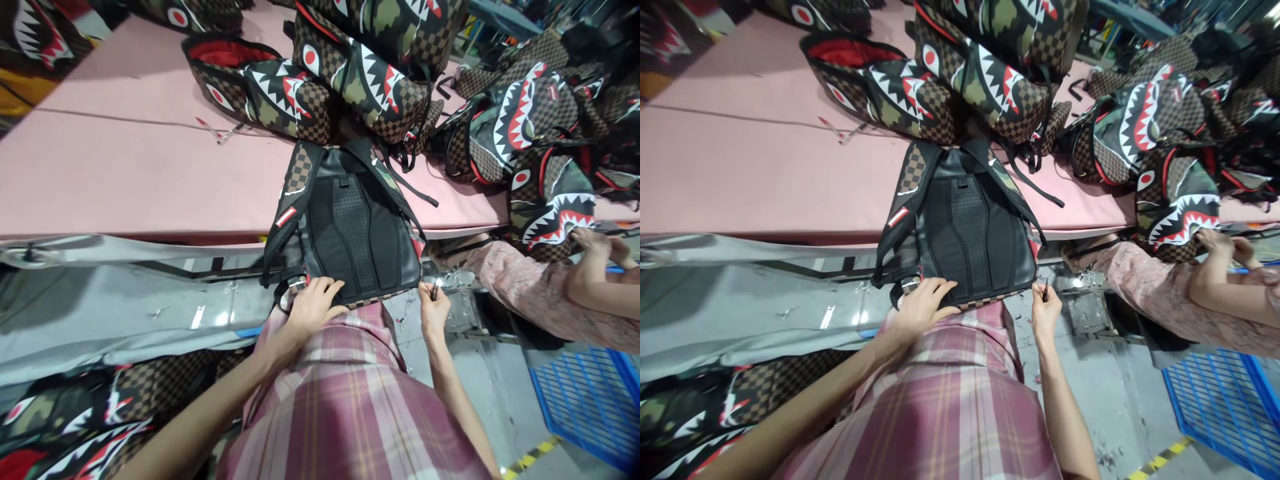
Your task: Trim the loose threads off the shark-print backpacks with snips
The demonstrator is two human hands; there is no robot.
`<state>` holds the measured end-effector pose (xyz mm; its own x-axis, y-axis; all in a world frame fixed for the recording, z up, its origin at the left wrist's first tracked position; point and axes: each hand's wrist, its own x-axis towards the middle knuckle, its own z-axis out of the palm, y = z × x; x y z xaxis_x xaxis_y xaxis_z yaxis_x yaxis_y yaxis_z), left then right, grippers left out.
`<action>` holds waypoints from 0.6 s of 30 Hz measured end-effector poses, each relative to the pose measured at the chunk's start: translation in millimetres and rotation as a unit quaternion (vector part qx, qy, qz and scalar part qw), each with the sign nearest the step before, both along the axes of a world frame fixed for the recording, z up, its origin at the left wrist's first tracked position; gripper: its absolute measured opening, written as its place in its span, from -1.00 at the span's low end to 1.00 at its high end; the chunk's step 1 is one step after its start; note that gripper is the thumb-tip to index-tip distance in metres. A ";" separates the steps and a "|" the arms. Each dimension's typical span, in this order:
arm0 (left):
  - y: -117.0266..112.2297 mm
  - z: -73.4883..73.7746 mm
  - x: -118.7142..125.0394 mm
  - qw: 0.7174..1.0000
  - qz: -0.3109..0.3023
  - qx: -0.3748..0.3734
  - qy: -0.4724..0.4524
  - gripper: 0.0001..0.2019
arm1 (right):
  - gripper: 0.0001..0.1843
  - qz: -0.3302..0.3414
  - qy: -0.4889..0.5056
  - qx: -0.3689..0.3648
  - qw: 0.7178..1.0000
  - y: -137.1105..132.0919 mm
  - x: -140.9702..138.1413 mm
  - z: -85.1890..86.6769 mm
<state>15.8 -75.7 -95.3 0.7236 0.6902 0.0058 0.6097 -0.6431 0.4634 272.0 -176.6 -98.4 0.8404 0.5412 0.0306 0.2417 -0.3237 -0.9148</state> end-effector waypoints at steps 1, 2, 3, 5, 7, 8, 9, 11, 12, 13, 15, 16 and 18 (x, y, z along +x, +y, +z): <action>6.8 0.9 5.6 1.000 -0.017 -0.011 0.012 -0.52 | -0.71 0.004 0.002 0.001 1.000 0.5 1.2 0.6; 14.4 1.2 9.6 0.999 -0.033 -0.025 0.015 -0.54 | -0.72 0.009 0.005 0.001 1.000 0.9 2.2 1.0; 22.3 0.9 12.1 0.998 -0.048 -0.043 0.009 -0.58 | -0.72 0.015 0.007 0.000 1.000 1.1 2.9 1.2; 37.3 -1.0 14.5 0.993 -0.072 -0.090 -0.019 -0.66 | -0.72 0.028 0.014 -0.001 1.000 1.4 3.3 0.7; 49.5 -3.7 16.2 0.986 -0.089 -0.134 -0.044 -0.71 | -0.71 0.034 0.014 0.000 0.999 1.7 3.4 -0.7; 54.3 -5.0 17.2 0.982 -0.098 -0.150 -0.051 -0.72 | -0.69 0.035 0.009 0.001 0.999 1.9 3.7 -1.5; 58.3 -6.1 18.3 0.980 -0.106 -0.162 -0.055 -0.74 | -0.66 0.036 0.002 0.001 0.999 2.0 4.4 -2.0; 63.5 -7.5 20.2 0.976 -0.116 -0.173 -0.061 -0.76 | -0.64 0.041 -0.017 -0.006 0.999 1.5 6.3 -1.9; 65.0 -7.9 20.8 0.975 -0.120 -0.178 -0.064 -0.76 | -0.64 0.047 -0.026 -0.013 0.998 0.6 7.0 -1.0; 65.9 -8.0 21.2 0.973 -0.123 -0.182 -0.068 -0.77 | -0.65 0.051 -0.039 -0.021 0.998 -0.9 6.9 0.5; 66.6 -7.8 21.3 0.971 -0.128 -0.188 -0.074 -0.77 | -0.69 0.039 -0.102 -0.034 0.993 -5.3 1.8 4.9; 66.6 -7.5 21.2 0.970 -0.130 -0.191 -0.077 -0.77 | -0.70 0.034 -0.152 -0.036 0.987 -7.5 -4.1 7.3; 66.5 -6.8 20.9 0.968 -0.136 -0.195 -0.081 -0.78 | -0.74 0.097 -0.264 -0.042 0.959 -9.7 -23.0 11.4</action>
